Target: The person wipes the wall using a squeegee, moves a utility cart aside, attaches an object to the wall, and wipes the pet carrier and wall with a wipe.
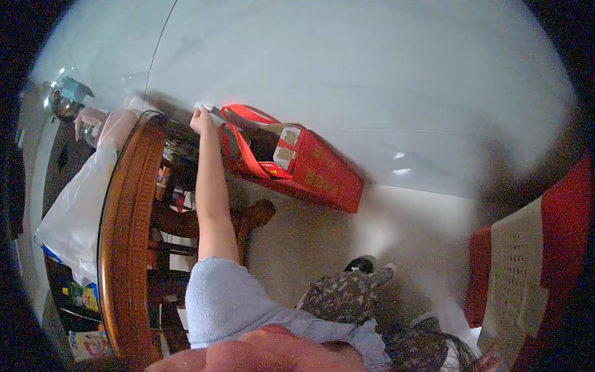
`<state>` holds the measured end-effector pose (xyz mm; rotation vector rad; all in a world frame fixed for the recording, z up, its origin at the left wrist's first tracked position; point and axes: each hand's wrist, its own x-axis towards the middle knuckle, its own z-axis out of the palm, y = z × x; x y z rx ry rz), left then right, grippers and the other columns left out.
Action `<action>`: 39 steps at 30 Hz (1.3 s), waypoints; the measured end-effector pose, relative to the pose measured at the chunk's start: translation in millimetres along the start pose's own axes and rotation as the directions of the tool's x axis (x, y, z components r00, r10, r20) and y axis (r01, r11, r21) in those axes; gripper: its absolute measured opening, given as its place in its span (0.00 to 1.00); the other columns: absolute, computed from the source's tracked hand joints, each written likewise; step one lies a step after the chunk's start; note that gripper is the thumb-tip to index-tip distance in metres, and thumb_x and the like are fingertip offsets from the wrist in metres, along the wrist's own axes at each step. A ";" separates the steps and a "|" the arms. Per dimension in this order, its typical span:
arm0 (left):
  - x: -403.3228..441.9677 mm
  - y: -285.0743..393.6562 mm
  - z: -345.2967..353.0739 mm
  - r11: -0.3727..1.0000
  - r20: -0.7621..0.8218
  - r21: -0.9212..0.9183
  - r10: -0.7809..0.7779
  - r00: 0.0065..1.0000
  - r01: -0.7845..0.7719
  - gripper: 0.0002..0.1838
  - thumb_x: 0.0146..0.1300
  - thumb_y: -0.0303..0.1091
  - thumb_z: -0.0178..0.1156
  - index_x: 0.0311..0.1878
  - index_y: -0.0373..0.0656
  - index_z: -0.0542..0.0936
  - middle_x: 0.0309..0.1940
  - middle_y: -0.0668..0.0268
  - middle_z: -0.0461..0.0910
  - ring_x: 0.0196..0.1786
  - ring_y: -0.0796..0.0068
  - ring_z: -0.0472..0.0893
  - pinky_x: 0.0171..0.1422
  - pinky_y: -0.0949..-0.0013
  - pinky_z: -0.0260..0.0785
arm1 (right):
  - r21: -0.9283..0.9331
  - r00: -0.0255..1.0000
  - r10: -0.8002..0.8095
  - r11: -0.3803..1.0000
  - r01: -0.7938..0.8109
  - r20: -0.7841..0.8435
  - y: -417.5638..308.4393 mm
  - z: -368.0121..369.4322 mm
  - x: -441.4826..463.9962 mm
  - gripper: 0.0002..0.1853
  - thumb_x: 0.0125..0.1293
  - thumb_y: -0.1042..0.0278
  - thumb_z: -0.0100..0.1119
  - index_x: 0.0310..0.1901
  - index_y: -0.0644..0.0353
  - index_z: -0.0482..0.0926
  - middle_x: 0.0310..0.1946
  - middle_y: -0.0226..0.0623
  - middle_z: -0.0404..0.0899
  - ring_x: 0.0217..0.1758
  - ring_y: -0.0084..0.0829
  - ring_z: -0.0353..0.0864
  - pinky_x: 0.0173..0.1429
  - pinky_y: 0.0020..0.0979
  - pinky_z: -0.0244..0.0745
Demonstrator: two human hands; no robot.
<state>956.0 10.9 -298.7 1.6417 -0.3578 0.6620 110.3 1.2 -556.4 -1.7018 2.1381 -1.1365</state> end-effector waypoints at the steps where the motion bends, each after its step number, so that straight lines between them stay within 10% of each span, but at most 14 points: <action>1: 18.2 -8.1 1.8 0.962 0.006 -0.164 -0.222 0.975 0.220 0.12 0.49 0.22 0.50 0.39 0.32 0.74 0.31 0.61 0.75 0.31 0.74 0.74 0.36 0.70 0.67 | -0.025 1.000 0.011 1.000 -0.011 -0.002 3.3 0.2 0.5 0.17 0.53 0.63 0.59 0.23 0.71 0.68 0.09 0.40 0.66 0.09 0.28 0.60 0.12 0.30 0.55; 6: 67.1 77.5 4.7 0.923 -0.057 -0.384 -0.053 0.997 0.027 0.13 0.48 0.18 0.50 0.39 0.33 0.74 0.32 0.61 0.76 0.32 0.72 0.75 0.36 0.72 0.69 | -0.153 0.997 0.079 0.985 -0.081 -0.024 17.5 -0.1 0.9 0.17 0.53 0.62 0.59 0.22 0.70 0.68 0.08 0.38 0.64 0.08 0.27 0.58 0.11 0.30 0.53; 20: 77.8 103.8 -1.9 0.831 -0.027 0.184 0.538 0.842 -0.525 0.15 0.53 0.24 0.50 0.46 0.35 0.74 0.39 0.61 0.64 0.41 0.70 0.69 0.46 0.74 0.63 | -0.029 0.998 0.037 0.999 -0.035 0.048 -56.4 -9.2 21.1 0.18 0.51 0.59 0.61 0.19 0.64 0.68 0.07 0.35 0.61 0.09 0.25 0.58 0.13 0.29 0.52; 23: 119.9 95.9 -5.3 0.952 -0.031 0.081 0.298 0.954 -0.295 0.15 0.52 0.25 0.53 0.45 0.36 0.75 0.39 0.60 0.67 0.43 0.70 0.71 0.46 0.73 0.64 | 0.041 1.000 0.022 0.999 -0.023 0.015 -63.3 -11.9 18.7 0.18 0.51 0.59 0.61 0.19 0.64 0.68 0.07 0.35 0.61 0.09 0.26 0.58 0.13 0.29 0.53; 26: 125.4 97.5 -7.7 0.884 -0.048 0.252 0.418 0.907 -0.394 0.15 0.51 0.26 0.55 0.44 0.35 0.75 0.40 0.59 0.70 0.42 0.71 0.73 0.45 0.72 0.66 | 0.129 1.000 0.010 0.992 -0.007 -0.026 -66.0 -12.1 19.6 0.18 0.51 0.59 0.61 0.19 0.63 0.68 0.07 0.35 0.61 0.09 0.26 0.58 0.13 0.29 0.53; 30: 90.5 108.8 -7.0 0.882 -0.003 -0.018 0.470 0.883 -0.470 0.17 0.50 0.26 0.56 0.45 0.31 0.74 0.37 0.62 0.72 0.36 0.74 0.74 0.39 0.73 0.67 | 0.018 0.991 0.113 0.994 -0.112 -0.066 -62.4 -12.5 15.9 0.16 0.53 0.61 0.59 0.19 0.63 0.68 0.08 0.34 0.61 0.10 0.24 0.57 0.14 0.30 0.53; 32: 93.9 109.0 -3.4 0.900 0.019 -0.154 0.416 0.909 -0.408 0.18 0.50 0.25 0.56 0.47 0.31 0.72 0.32 0.65 0.73 0.32 0.76 0.74 0.36 0.75 0.68 | -0.326 0.956 0.290 0.909 -0.260 0.048 -43.9 -16.8 15.4 0.12 0.56 0.65 0.56 0.26 0.67 0.71 0.14 0.41 0.69 0.16 0.30 0.67 0.20 0.32 0.62; 34: 91.7 115.2 -1.9 0.878 0.052 -0.370 0.344 0.938 -0.302 0.19 0.51 0.24 0.56 0.48 0.31 0.71 0.30 0.66 0.74 0.31 0.78 0.74 0.34 0.76 0.68 | -0.303 0.963 0.264 0.924 -0.234 0.061 -45.6 -16.1 16.2 0.12 0.56 0.65 0.56 0.27 0.67 0.71 0.15 0.41 0.69 0.17 0.31 0.67 0.21 0.32 0.63; 39: 95.1 121.9 -6.5 0.905 0.093 -0.248 0.377 0.921 -0.345 0.17 0.50 0.26 0.57 0.45 0.30 0.72 0.31 0.66 0.75 0.29 0.79 0.74 0.33 0.77 0.67 | -0.123 0.989 0.115 0.987 -0.104 0.088 -59.2 -12.5 21.0 0.12 0.56 0.65 0.56 0.30 0.68 0.71 0.19 0.45 0.71 0.20 0.33 0.70 0.24 0.33 0.65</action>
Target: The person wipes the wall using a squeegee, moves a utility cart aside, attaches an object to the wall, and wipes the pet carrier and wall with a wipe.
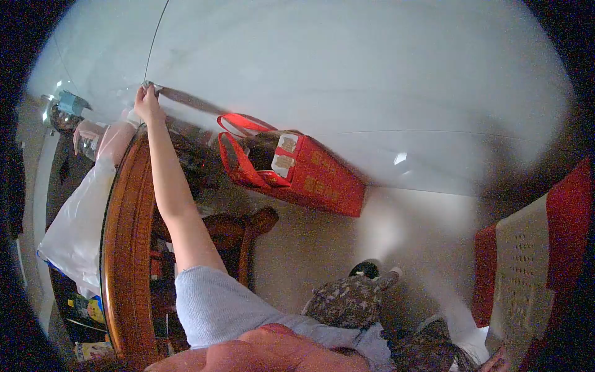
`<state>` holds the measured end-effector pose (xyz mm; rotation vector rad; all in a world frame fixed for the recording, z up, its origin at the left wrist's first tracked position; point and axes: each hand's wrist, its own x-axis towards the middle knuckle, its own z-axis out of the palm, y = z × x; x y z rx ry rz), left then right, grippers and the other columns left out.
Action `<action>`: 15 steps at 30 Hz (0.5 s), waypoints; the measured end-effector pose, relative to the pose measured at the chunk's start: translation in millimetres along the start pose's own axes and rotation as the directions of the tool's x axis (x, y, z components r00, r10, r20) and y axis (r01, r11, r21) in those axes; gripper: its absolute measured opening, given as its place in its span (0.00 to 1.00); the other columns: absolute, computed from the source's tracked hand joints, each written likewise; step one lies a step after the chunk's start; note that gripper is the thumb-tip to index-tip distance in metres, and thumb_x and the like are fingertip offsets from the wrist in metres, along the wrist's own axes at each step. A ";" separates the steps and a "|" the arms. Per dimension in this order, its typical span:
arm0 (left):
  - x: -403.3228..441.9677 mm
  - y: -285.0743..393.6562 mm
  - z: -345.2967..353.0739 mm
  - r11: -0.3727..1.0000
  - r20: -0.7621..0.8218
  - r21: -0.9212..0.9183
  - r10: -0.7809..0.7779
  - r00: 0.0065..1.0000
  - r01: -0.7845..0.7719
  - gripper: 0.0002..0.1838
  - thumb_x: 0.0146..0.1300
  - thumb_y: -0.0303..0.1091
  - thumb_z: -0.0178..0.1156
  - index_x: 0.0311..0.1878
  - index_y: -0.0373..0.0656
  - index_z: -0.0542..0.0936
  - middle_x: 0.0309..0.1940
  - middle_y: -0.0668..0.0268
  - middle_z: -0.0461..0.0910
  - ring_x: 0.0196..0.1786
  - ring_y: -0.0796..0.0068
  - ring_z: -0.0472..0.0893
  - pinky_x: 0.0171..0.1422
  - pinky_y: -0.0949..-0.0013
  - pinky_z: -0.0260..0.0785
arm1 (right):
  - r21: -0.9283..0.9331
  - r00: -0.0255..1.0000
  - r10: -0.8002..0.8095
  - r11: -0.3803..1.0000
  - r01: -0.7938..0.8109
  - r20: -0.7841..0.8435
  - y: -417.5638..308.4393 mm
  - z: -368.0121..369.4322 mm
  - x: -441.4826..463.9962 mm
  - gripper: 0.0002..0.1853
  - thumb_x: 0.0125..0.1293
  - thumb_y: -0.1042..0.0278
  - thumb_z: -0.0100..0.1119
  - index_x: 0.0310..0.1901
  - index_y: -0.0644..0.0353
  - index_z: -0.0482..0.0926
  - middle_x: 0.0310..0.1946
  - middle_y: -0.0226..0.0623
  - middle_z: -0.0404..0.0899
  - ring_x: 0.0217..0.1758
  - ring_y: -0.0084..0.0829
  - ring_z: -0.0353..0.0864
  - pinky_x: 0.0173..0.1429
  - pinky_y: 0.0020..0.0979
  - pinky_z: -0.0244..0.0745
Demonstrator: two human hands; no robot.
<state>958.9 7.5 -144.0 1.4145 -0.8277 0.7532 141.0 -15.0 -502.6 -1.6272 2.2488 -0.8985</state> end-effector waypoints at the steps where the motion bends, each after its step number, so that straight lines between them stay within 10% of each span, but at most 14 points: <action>1: 2.5 -1.3 -2.0 0.990 0.036 0.122 0.066 0.997 -0.070 0.16 0.48 0.28 0.58 0.42 0.32 0.74 0.31 0.66 0.75 0.28 0.80 0.74 0.32 0.77 0.67 | 0.034 0.999 -0.036 0.999 0.036 0.002 -3.8 0.2 0.9 0.12 0.56 0.66 0.55 0.30 0.69 0.71 0.20 0.45 0.71 0.21 0.34 0.70 0.25 0.33 0.65; 6: -24.2 25.3 9.2 0.850 0.199 0.415 0.264 0.944 -0.325 0.12 0.45 0.33 0.60 0.35 0.42 0.79 0.28 0.66 0.75 0.27 0.80 0.72 0.29 0.76 0.64 | 0.224 0.980 -0.199 0.954 0.200 -0.026 -23.2 -0.2 5.4 0.12 0.57 0.66 0.55 0.33 0.70 0.71 0.23 0.49 0.73 0.24 0.37 0.72 0.28 0.34 0.67; 15: -148.7 91.8 70.7 0.881 0.480 0.090 0.370 0.795 -0.465 0.11 0.45 0.26 0.57 0.36 0.42 0.77 0.32 0.64 0.74 0.31 0.74 0.74 0.36 0.74 0.67 | 0.409 0.973 -0.230 0.890 0.203 0.018 -16.5 -12.4 3.4 0.17 0.58 0.68 0.52 0.44 0.74 0.68 0.36 0.58 0.73 0.39 0.47 0.75 0.42 0.37 0.69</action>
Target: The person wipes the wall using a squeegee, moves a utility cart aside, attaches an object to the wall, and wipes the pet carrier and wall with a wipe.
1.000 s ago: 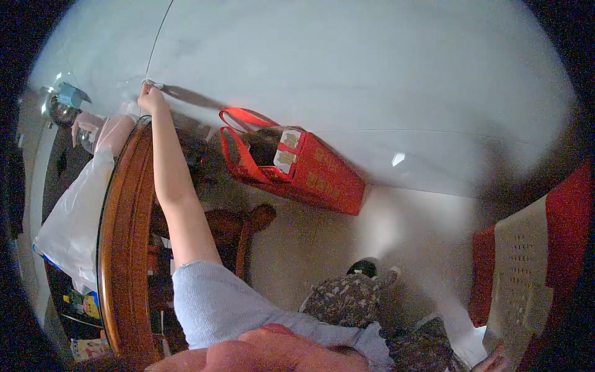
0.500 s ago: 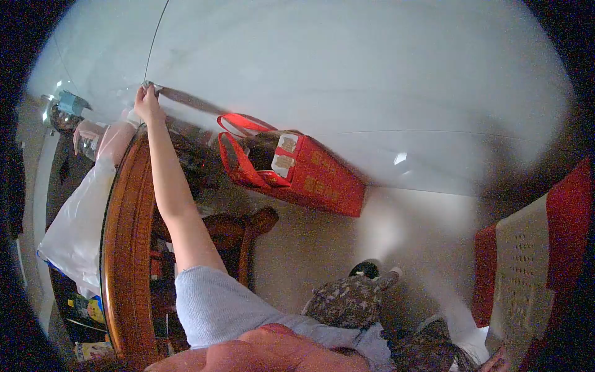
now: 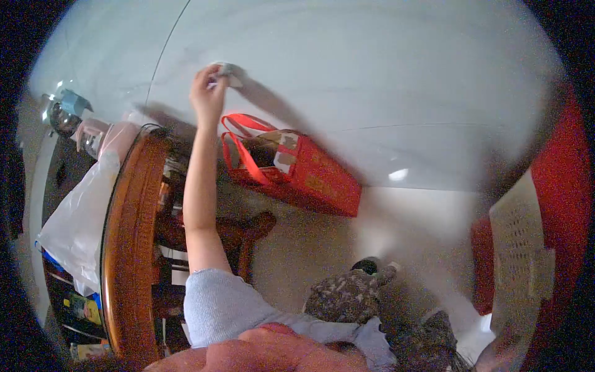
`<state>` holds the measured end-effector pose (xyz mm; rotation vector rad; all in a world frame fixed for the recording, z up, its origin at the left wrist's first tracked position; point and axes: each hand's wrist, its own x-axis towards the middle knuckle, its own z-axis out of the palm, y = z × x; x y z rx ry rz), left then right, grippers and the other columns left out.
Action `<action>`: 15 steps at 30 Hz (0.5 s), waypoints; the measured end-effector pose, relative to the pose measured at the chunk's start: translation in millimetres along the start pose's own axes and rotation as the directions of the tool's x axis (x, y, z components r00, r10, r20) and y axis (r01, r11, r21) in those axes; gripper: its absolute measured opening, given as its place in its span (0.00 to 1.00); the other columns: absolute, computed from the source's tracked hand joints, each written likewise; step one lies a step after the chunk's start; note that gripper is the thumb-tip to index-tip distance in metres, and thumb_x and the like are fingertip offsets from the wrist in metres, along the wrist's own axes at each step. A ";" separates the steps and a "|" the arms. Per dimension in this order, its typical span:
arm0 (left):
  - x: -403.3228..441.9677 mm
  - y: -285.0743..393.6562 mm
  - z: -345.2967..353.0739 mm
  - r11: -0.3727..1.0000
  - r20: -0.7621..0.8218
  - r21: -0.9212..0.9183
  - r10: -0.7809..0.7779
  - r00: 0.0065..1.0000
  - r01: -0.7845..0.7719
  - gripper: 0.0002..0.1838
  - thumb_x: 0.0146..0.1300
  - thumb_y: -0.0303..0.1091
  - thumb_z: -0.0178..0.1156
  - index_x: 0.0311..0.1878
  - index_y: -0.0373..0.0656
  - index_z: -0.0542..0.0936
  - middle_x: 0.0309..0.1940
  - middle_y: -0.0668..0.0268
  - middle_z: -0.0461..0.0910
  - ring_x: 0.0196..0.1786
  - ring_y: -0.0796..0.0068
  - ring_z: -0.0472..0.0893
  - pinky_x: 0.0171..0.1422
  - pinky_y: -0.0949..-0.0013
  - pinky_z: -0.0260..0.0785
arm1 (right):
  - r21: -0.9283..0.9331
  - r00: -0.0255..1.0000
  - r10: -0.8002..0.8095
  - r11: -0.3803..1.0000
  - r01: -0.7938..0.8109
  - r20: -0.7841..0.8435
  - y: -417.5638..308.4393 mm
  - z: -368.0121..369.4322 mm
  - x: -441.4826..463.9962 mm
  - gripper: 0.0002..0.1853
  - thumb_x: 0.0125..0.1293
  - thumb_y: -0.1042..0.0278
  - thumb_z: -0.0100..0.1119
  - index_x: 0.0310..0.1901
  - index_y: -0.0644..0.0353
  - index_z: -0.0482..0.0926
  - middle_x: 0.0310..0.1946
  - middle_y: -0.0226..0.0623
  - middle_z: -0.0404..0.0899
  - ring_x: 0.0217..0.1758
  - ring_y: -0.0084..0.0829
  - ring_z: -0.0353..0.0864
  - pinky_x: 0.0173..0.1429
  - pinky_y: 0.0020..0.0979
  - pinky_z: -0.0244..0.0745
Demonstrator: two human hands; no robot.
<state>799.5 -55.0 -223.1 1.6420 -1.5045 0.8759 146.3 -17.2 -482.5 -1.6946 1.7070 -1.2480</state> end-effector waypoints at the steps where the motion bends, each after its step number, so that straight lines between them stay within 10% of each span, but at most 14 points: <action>1: -8.7 20.5 14.4 0.998 0.034 -0.050 -0.028 0.999 0.029 0.11 0.44 0.25 0.57 0.35 0.42 0.77 0.32 0.63 0.74 0.31 0.74 0.74 0.36 0.74 0.67 | -0.085 1.000 0.005 0.996 -0.005 0.002 23.0 -4.5 -5.6 0.16 0.59 0.69 0.51 0.45 0.73 0.69 0.37 0.57 0.73 0.40 0.46 0.74 0.44 0.36 0.69; 4: -19.3 35.2 29.6 0.990 0.085 -0.114 -0.068 0.994 0.077 0.10 0.49 0.25 0.56 0.37 0.38 0.74 0.35 0.66 0.73 0.32 0.79 0.73 0.37 0.78 0.66 | -0.316 1.000 0.024 0.949 -0.019 0.011 109.3 -13.5 -22.1 0.14 0.60 0.70 0.49 0.46 0.69 0.70 0.41 0.53 0.72 0.44 0.41 0.72 0.49 0.33 0.66; 6: -16.9 11.1 17.4 0.662 0.054 -0.672 -0.401 0.914 0.331 0.11 0.50 0.26 0.57 0.39 0.40 0.72 0.31 0.68 0.73 0.31 0.79 0.72 0.35 0.76 0.65 | -0.452 0.999 0.044 0.892 -0.025 0.030 140.6 -14.9 -26.6 0.14 0.61 0.70 0.47 0.47 0.66 0.71 0.43 0.51 0.72 0.47 0.39 0.71 0.52 0.31 0.64; 12: 43.1 -106.4 -78.9 0.833 -0.525 -0.502 -0.508 0.683 0.233 0.17 0.51 0.22 0.57 0.45 0.33 0.68 0.33 0.64 0.71 0.33 0.76 0.74 0.35 0.76 0.69 | -0.211 0.998 -0.037 0.976 0.046 0.049 -21.5 2.8 12.7 0.18 0.60 0.67 0.49 0.46 0.74 0.68 0.38 0.58 0.72 0.42 0.47 0.74 0.44 0.37 0.68; 15: 57.0 -132.4 -94.2 0.810 -0.362 -0.461 -0.545 0.756 0.363 0.20 0.50 0.21 0.58 0.48 0.31 0.68 0.33 0.61 0.72 0.34 0.74 0.75 0.35 0.76 0.70 | -0.074 0.995 -0.103 0.992 0.103 0.007 -39.7 9.6 20.7 0.18 0.60 0.66 0.49 0.46 0.74 0.68 0.38 0.59 0.72 0.41 0.47 0.74 0.42 0.37 0.69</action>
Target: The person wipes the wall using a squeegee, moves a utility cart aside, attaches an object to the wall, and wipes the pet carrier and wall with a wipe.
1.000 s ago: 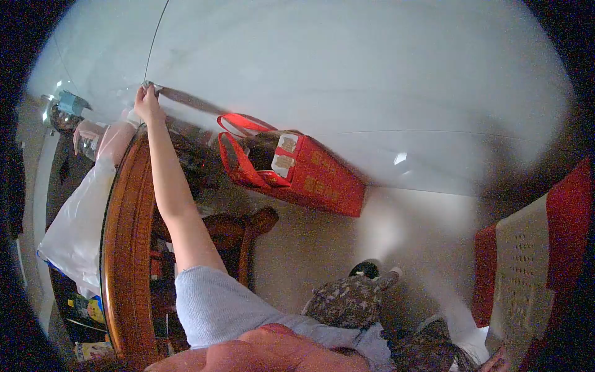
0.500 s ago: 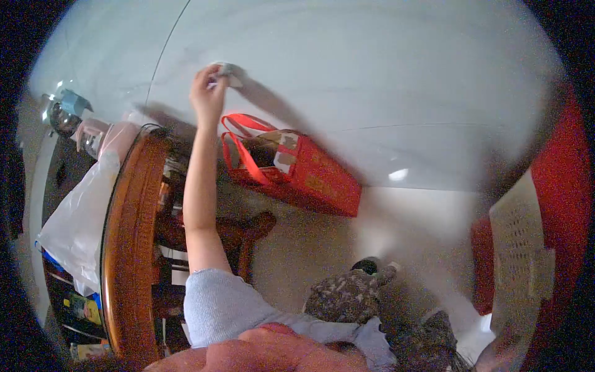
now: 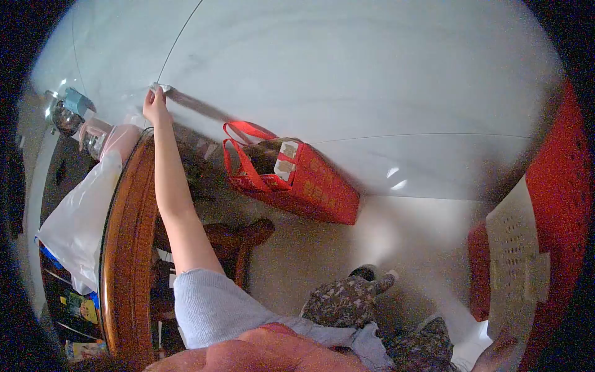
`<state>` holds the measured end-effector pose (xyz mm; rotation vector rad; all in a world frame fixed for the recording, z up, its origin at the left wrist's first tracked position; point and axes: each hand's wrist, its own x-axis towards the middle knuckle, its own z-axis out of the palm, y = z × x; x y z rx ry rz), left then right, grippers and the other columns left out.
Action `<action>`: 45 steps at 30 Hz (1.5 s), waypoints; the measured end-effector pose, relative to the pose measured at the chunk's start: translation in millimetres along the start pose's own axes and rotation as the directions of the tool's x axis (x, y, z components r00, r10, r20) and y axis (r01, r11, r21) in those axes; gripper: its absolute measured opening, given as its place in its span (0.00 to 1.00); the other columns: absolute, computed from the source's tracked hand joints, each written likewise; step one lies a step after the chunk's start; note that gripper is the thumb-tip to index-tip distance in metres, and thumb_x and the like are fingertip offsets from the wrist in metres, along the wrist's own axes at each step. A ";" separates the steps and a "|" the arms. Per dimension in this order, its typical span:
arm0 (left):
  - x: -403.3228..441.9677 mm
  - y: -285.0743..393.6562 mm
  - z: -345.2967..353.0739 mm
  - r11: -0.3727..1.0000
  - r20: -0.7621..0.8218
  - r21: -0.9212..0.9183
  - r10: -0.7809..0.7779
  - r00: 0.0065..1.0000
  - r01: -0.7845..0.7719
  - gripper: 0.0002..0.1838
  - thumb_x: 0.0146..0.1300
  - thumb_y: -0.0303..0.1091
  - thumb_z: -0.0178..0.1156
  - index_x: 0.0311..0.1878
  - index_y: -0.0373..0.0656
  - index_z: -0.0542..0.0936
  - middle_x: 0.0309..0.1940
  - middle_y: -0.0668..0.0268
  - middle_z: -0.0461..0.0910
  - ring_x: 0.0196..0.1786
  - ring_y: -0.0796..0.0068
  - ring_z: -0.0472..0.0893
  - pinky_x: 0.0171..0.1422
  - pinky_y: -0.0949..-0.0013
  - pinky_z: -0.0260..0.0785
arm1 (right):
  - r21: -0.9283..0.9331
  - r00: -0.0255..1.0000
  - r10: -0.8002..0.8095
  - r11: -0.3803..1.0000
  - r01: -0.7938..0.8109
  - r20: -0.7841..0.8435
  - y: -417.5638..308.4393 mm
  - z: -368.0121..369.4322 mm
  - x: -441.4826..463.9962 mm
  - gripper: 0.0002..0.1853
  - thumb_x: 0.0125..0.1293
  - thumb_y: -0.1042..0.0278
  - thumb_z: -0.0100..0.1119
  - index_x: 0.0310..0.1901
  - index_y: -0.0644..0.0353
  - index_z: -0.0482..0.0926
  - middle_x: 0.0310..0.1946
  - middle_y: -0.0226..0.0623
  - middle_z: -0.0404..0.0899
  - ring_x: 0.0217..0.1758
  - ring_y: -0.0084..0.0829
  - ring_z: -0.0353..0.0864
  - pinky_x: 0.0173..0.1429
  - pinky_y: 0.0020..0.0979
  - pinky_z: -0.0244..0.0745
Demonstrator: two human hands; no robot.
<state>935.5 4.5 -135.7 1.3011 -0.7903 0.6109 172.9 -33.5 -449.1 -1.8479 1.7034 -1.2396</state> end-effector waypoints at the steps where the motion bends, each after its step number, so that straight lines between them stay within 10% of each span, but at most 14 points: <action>1: 8.2 -3.1 -1.6 1.000 0.003 0.005 -0.001 1.000 0.001 0.20 0.50 0.21 0.58 0.48 0.31 0.68 0.33 0.61 0.72 0.34 0.74 0.75 0.35 0.76 0.70 | 0.000 1.000 0.003 1.000 -0.003 0.005 1.3 1.1 0.3 0.18 0.60 0.66 0.49 0.46 0.74 0.68 0.38 0.59 0.72 0.41 0.47 0.74 0.42 0.37 0.69; 11: 42.7 -24.2 -12.8 0.995 -0.078 0.101 0.021 0.997 -0.013 0.14 0.46 0.24 0.58 0.38 0.30 0.71 0.27 0.60 0.77 0.29 0.73 0.77 0.32 0.74 0.71 | -0.157 0.999 0.004 0.988 -0.010 -0.035 85.2 -3.8 -30.8 0.14 0.58 0.66 0.51 0.31 0.74 0.70 0.23 0.58 0.72 0.25 0.49 0.73 0.27 0.42 0.67; 13: 54.5 -26.6 -16.3 0.825 -0.128 0.564 0.129 0.983 -0.035 0.14 0.44 0.30 0.59 0.35 0.32 0.73 0.25 0.59 0.77 0.27 0.72 0.77 0.35 0.71 0.70 | -0.133 0.995 -0.062 0.990 0.051 -0.078 65.1 2.3 -23.1 0.14 0.58 0.66 0.52 0.31 0.74 0.71 0.22 0.57 0.72 0.24 0.49 0.73 0.26 0.42 0.66; 18: 38.0 -27.7 -19.3 0.611 -0.062 0.791 0.121 0.991 -0.025 0.18 0.41 0.37 0.57 0.34 0.34 0.75 0.27 0.56 0.78 0.32 0.63 0.78 0.40 0.65 0.67 | -0.056 0.998 -0.057 0.997 0.055 -0.030 41.4 -2.4 -14.1 0.14 0.57 0.66 0.53 0.31 0.73 0.71 0.22 0.58 0.72 0.24 0.51 0.73 0.27 0.41 0.67; 21: -6.2 -24.7 -14.3 0.655 0.121 0.728 0.169 0.978 -0.203 0.17 0.42 0.36 0.56 0.36 0.36 0.75 0.26 0.57 0.77 0.31 0.68 0.77 0.37 0.67 0.67 | -0.358 0.943 0.296 0.906 -0.227 0.149 82.9 -14.0 -35.6 0.15 0.56 0.64 0.54 0.34 0.72 0.72 0.27 0.59 0.73 0.29 0.51 0.74 0.32 0.40 0.69; 25: -69.3 -17.9 11.0 0.851 0.313 0.483 0.051 0.948 -0.205 0.13 0.45 0.29 0.55 0.37 0.35 0.73 0.24 0.67 0.74 0.29 0.82 0.72 0.33 0.77 0.66 | -0.381 0.989 0.054 0.924 0.002 0.137 124.8 -12.3 -53.2 0.19 0.56 0.60 0.55 0.37 0.72 0.73 0.32 0.59 0.73 0.35 0.48 0.75 0.37 0.41 0.68; 34: -263.0 1.3 90.4 0.978 0.668 -0.005 -0.151 0.728 0.207 0.07 0.56 0.24 0.54 0.38 0.35 0.72 0.31 0.68 0.73 0.34 0.82 0.71 0.37 0.78 0.65 | 0.056 0.956 0.289 0.955 -0.291 0.046 73.6 16.2 -25.1 0.10 0.59 0.74 0.51 0.41 0.66 0.71 0.34 0.40 0.76 0.35 0.22 0.72 0.39 0.24 0.67; 39: -392.2 18.7 122.0 0.362 0.861 -0.197 -0.381 0.337 0.911 0.16 0.54 0.24 0.54 0.46 0.44 0.66 0.41 0.68 0.70 0.42 0.76 0.71 0.47 0.73 0.65 | -0.059 0.965 0.262 0.963 -0.263 -0.022 59.4 26.6 -27.1 0.11 0.59 0.73 0.51 0.42 0.66 0.70 0.33 0.35 0.75 0.33 0.19 0.71 0.37 0.21 0.65; 45: -529.7 -15.2 155.2 -0.154 0.977 -0.140 -0.181 0.112 0.978 0.20 0.52 0.34 0.57 0.49 0.46 0.66 0.44 0.66 0.70 0.47 0.74 0.70 0.52 0.70 0.63 | 0.167 0.971 0.230 0.962 -0.217 -0.059 22.5 46.8 -20.4 0.17 0.58 0.68 0.54 0.47 0.65 0.66 0.33 0.31 0.74 0.34 0.15 0.67 0.37 0.17 0.62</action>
